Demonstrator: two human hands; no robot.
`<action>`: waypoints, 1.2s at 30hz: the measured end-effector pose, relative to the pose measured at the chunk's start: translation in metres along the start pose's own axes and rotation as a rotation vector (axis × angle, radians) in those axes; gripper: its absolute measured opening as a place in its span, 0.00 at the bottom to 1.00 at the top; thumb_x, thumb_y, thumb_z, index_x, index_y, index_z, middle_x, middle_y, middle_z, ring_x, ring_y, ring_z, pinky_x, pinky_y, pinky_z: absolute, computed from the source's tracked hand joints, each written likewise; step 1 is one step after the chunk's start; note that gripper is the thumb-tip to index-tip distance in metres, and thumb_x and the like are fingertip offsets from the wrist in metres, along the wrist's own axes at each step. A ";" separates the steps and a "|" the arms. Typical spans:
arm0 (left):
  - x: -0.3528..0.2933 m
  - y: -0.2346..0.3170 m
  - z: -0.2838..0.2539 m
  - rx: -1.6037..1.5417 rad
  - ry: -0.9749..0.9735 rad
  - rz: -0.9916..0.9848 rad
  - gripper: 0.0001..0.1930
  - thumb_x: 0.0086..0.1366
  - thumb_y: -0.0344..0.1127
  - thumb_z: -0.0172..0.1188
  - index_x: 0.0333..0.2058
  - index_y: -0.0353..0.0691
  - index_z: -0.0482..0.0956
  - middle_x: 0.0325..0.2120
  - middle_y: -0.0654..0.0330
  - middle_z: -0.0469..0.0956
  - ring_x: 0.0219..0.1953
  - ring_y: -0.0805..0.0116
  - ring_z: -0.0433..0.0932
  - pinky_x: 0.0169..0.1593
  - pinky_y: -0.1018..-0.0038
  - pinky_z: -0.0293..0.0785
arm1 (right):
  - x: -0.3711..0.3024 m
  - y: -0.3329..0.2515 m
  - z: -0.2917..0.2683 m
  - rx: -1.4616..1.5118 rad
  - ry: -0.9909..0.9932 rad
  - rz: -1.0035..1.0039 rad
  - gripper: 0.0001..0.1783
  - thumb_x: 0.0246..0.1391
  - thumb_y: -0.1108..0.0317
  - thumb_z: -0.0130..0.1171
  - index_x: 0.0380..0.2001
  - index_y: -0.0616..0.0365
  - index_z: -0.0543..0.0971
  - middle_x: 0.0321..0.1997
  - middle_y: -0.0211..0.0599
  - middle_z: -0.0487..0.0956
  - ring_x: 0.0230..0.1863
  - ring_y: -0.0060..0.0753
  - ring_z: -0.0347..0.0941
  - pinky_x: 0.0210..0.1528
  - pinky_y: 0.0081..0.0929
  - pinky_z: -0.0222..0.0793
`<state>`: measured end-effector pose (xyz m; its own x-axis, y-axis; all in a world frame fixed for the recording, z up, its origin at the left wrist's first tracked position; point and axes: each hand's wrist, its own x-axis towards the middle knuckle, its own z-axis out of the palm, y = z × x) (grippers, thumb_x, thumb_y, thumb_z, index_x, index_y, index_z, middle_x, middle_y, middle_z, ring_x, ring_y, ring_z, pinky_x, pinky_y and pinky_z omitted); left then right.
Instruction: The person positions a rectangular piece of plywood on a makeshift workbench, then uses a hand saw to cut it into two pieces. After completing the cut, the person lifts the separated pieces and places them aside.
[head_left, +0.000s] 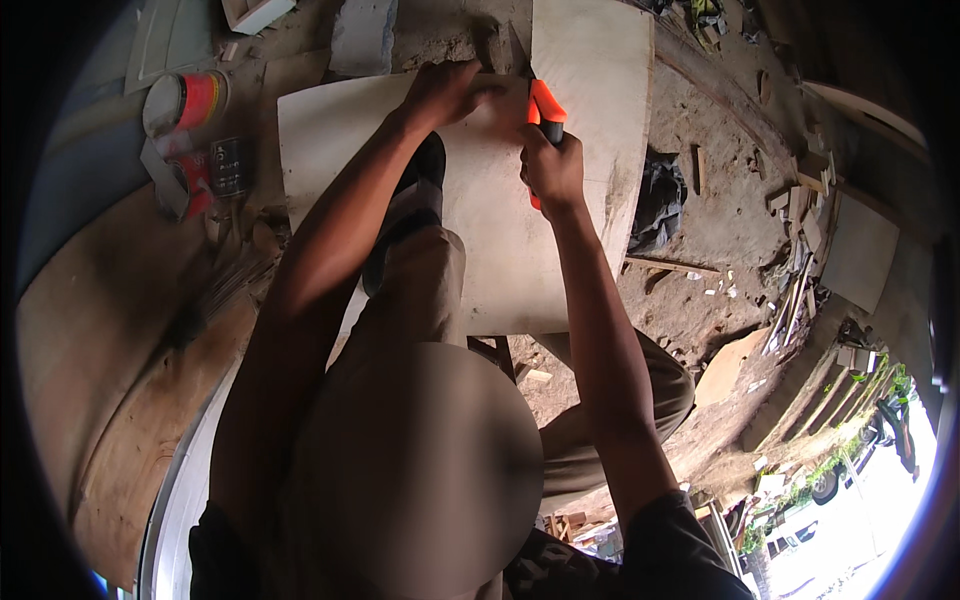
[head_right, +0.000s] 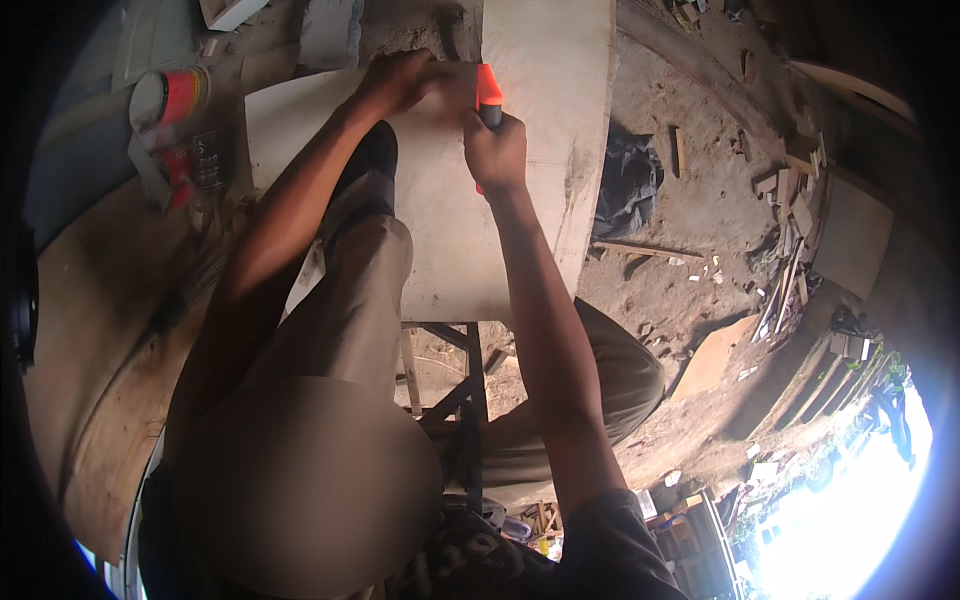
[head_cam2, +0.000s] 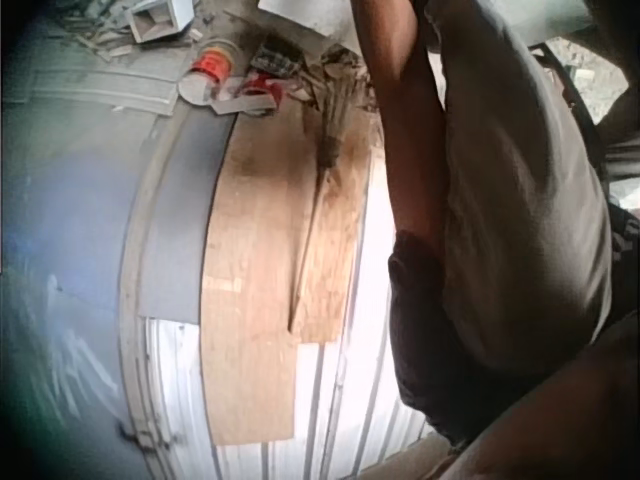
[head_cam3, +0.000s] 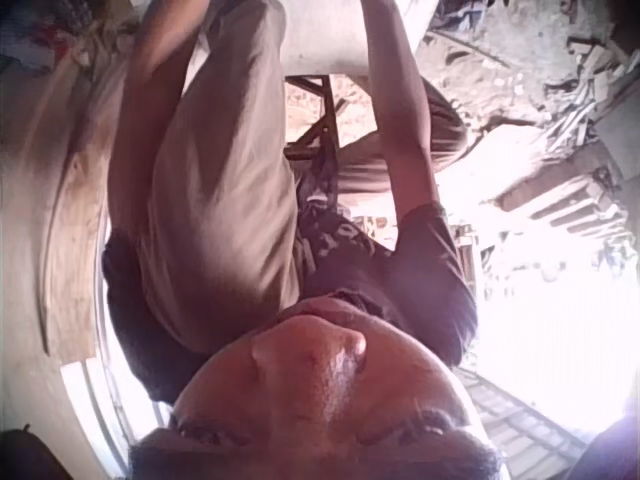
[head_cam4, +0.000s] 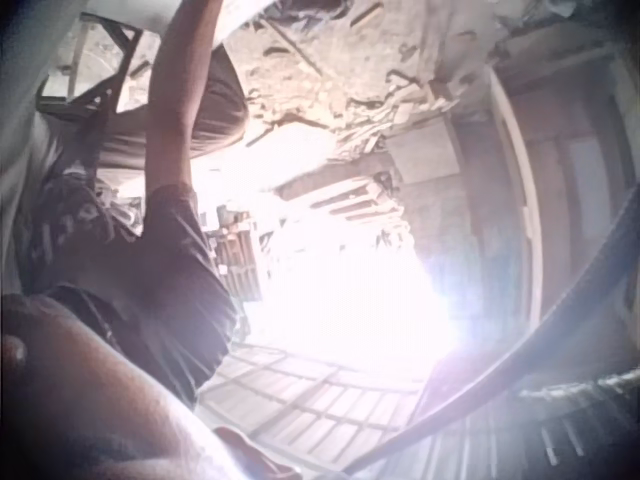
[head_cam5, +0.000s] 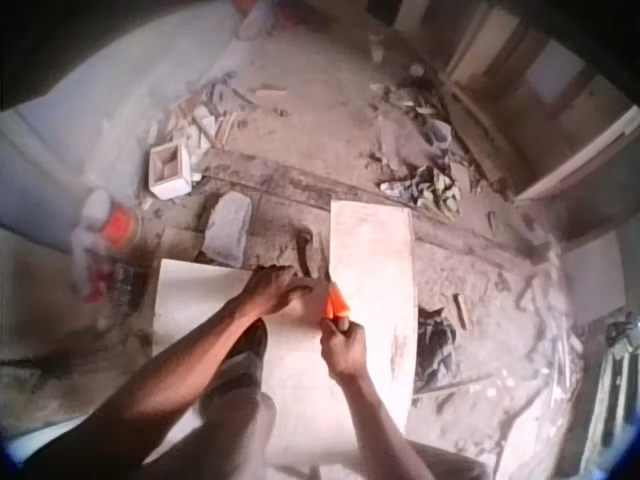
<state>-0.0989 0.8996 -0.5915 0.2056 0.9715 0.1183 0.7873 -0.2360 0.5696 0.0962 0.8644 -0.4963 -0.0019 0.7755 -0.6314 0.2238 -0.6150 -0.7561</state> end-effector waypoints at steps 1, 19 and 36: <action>-0.004 -0.001 0.000 0.015 0.004 0.008 0.23 0.60 0.56 0.63 0.35 0.37 0.78 0.26 0.49 0.82 0.32 0.52 0.83 0.37 0.59 0.77 | -0.009 0.009 -0.001 -0.029 -0.011 -0.034 0.17 0.52 0.66 0.57 0.14 0.62 0.68 0.13 0.26 0.65 0.18 0.17 0.58 0.21 0.28 0.56; 0.001 -0.009 0.007 0.142 0.032 0.010 0.29 0.64 0.63 0.55 0.36 0.36 0.77 0.25 0.49 0.81 0.29 0.51 0.82 0.35 0.59 0.76 | -0.327 0.049 -0.057 -0.142 -0.409 0.041 0.12 0.37 0.68 0.66 0.27 0.62 0.78 0.24 0.41 0.78 0.24 0.39 0.78 0.30 0.32 0.74; 0.004 0.003 -0.004 0.108 0.033 -0.028 0.28 0.63 0.61 0.59 0.32 0.35 0.76 0.26 0.47 0.80 0.30 0.46 0.81 0.36 0.58 0.76 | -0.341 0.020 -0.095 -0.142 0.040 -0.017 0.27 0.57 0.48 0.62 0.32 0.67 0.74 0.17 0.33 0.72 0.17 0.20 0.67 0.21 0.23 0.64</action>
<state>-0.0977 0.9031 -0.5860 0.1651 0.9775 0.1314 0.8511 -0.2085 0.4818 0.1938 0.6013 -0.2803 0.0311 0.7927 -0.6089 0.3597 -0.5772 -0.7331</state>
